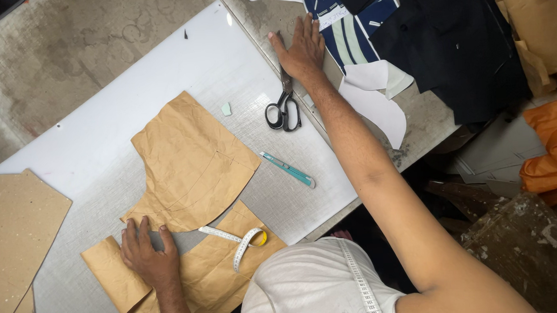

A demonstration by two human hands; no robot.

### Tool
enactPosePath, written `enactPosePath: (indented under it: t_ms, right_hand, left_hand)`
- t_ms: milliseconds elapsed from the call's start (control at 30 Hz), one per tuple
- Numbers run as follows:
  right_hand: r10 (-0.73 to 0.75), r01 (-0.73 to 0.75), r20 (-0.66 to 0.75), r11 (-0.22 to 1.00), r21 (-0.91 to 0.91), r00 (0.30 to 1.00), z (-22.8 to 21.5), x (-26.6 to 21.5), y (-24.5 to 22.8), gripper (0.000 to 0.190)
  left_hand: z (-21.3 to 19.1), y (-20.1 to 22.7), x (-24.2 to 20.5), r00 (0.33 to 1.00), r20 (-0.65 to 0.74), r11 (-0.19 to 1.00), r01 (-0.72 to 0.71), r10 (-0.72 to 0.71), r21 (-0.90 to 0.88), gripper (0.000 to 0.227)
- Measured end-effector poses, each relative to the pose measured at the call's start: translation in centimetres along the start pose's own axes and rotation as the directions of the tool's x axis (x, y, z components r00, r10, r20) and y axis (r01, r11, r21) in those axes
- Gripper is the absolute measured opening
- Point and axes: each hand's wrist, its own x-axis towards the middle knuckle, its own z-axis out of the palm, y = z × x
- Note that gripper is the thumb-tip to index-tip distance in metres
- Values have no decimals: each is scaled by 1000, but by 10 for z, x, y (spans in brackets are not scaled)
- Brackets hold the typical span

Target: The person measures and marks lines on a brown paper pattern using a measuring tape, pen, and utility knife. They then place a cardboard template over the paper and trace its outline before cutting along the marked lines to separate the pattern piece.

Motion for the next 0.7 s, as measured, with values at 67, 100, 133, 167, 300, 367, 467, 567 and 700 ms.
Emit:
enactPosePath:
  t_ms: [67,100,133,167,300,367,467,567,700]
  right_hand:
    - [-1,1,-10,1000,-19,1000,0,5,-5,101]
    - [5,-5,-7,1000,5,1000,1,6,-5,101]
    - [11,-11,-4,999,30,1000,3,8,-6,102]
    - [17,-17,-5,998,58,1000,5,11,-9,102]
    - [12,-10,-21,997,73,1000,14,25,-24,102]
    - [-11,14,-33,997,70,999,21,26,-26,101]
    - [-41,45,-62,998,54,997,29,25,-26,101]
    - [-63,68,-69,995,77,996,32,26,-20,97]
    - [-57,62,-56,993,104,997,30,29,-18,96]
  left_hand:
    - [1,0,1,1000,-8,1000,5,-5,-5,44]
    - [1,-1,0,1000,-5,1000,2,-2,-11,44]
    - [1,-1,-1,1000,-2,1000,0,0,-17,45]
    - [1,0,-1,1000,-3,1000,2,-2,-21,44]
    - [0,2,0,1000,-17,1000,-5,5,-27,44]
    - [0,3,1,1000,-16,1000,-8,8,-16,44]
    - [0,1,1,1000,-6,1000,-1,1,3,44]
    - [2,-1,0,1000,-4,1000,1,-1,-8,44]
    - [4,-3,1,1000,-8,1000,-4,4,-6,44]
